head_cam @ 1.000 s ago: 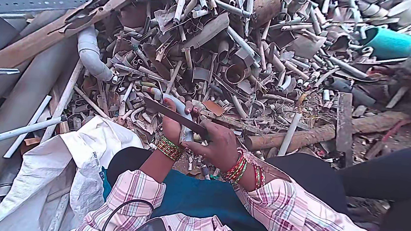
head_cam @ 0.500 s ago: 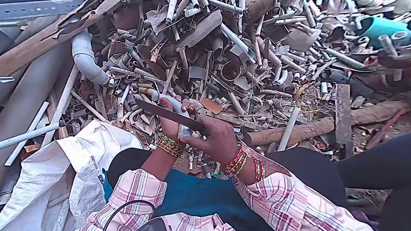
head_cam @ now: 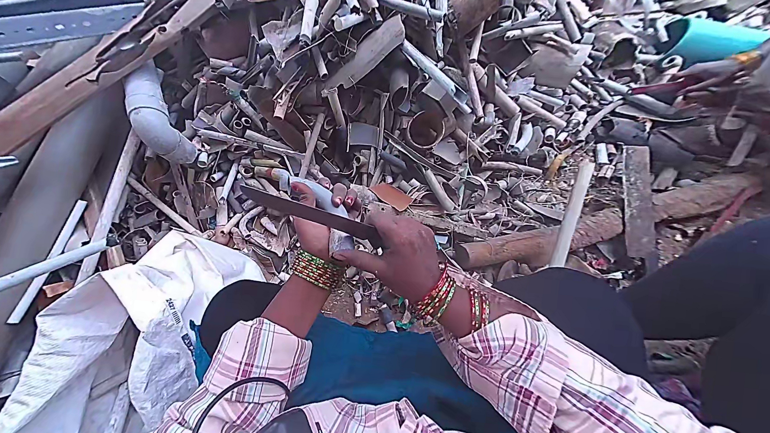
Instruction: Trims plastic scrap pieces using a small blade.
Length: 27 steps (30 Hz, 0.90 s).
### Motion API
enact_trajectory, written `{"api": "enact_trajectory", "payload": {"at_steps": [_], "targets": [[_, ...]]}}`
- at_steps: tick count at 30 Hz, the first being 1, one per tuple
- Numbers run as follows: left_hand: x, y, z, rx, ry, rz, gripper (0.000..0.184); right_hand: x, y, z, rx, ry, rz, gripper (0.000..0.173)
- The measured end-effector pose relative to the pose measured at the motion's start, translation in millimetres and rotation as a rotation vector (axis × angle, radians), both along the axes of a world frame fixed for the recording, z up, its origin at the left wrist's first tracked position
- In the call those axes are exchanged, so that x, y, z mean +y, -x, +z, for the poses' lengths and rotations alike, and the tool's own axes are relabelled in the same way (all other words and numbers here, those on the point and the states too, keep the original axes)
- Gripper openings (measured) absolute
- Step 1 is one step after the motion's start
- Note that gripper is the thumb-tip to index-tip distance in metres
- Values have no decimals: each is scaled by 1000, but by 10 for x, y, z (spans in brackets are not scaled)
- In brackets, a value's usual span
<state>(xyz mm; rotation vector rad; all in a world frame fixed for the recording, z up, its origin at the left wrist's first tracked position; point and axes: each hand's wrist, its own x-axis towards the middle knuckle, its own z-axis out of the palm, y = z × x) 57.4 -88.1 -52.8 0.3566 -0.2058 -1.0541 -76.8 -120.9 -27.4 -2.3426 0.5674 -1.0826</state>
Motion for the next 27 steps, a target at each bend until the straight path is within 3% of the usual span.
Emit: {"api": "enact_trajectory", "payload": {"at_steps": [5, 11, 15, 19, 23, 27], "targets": [[34, -56, -123, 0, 50, -4, 51, 29, 5, -20, 32, -34, 51, 55], [3, 31, 161, -74, -83, 127, 68, 27, 17, 28, -35, 92, -15, 48], [3, -79, -134, -114, 36, 19, 55, 3, 0, 31, -13, 65, -13, 52], [21, -91, -176, -75, 42, 2, 52, 11, 2, -14, 22, -7, 56, 53], [44, -145, -68, -131, 22, 22, 72, 39, 6, -11, -1, 1, 70, 48], [33, 7, 94, -71, 16, 23, 64, 43, 5, 45, -34, 57, 9, 47]]}}
